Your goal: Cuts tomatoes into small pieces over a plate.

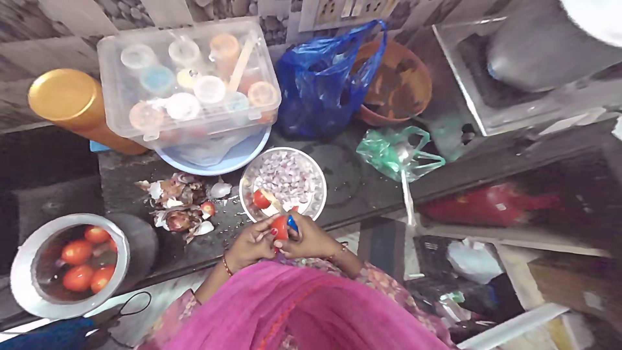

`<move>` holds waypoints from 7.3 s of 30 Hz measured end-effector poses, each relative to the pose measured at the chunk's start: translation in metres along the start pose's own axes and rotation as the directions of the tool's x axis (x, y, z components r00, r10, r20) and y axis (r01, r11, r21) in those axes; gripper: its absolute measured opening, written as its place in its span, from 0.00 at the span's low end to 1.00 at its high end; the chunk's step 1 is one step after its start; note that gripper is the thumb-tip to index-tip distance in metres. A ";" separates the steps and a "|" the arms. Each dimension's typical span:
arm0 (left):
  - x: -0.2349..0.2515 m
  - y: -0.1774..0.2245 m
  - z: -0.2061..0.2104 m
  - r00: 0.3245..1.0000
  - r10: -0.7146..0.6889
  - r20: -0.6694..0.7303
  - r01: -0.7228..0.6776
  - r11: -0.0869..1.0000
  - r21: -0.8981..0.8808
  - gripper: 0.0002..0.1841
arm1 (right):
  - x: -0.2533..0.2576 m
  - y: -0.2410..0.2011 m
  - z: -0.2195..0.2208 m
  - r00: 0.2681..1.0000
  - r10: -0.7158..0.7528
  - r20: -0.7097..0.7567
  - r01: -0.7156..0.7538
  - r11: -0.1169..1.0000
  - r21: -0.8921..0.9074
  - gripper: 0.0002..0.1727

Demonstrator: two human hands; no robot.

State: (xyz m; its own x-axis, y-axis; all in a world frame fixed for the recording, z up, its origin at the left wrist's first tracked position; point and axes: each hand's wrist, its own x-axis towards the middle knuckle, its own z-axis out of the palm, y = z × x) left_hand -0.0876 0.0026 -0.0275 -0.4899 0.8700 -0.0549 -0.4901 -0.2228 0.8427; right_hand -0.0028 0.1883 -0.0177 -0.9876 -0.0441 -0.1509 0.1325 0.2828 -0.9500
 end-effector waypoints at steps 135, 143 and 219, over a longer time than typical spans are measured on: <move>0.051 -0.036 0.055 0.863 0.006 -0.504 0.171 0.937 0.304 0.17 | -0.006 0.018 -0.073 0.930 0.307 0.205 -0.328 0.941 0.078 0.20; 0.047 -0.027 0.057 0.892 -0.058 -0.448 0.141 0.978 0.156 0.19 | -0.005 0.013 -0.074 0.928 0.332 0.167 -0.329 0.943 -0.050 0.25; 0.046 -0.024 0.054 0.901 -0.152 -0.406 0.205 0.975 0.090 0.18 | -0.013 0.019 -0.050 0.956 0.293 0.027 -0.292 0.956 -0.042 0.23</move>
State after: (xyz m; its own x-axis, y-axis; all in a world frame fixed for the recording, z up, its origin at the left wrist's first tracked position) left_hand -0.0597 0.0720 -0.0210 -0.6597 0.6394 -0.3949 -0.5132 0.0006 0.8583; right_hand 0.0086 0.2426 -0.0201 -0.9027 0.0151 -0.4299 0.4112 0.3236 -0.8522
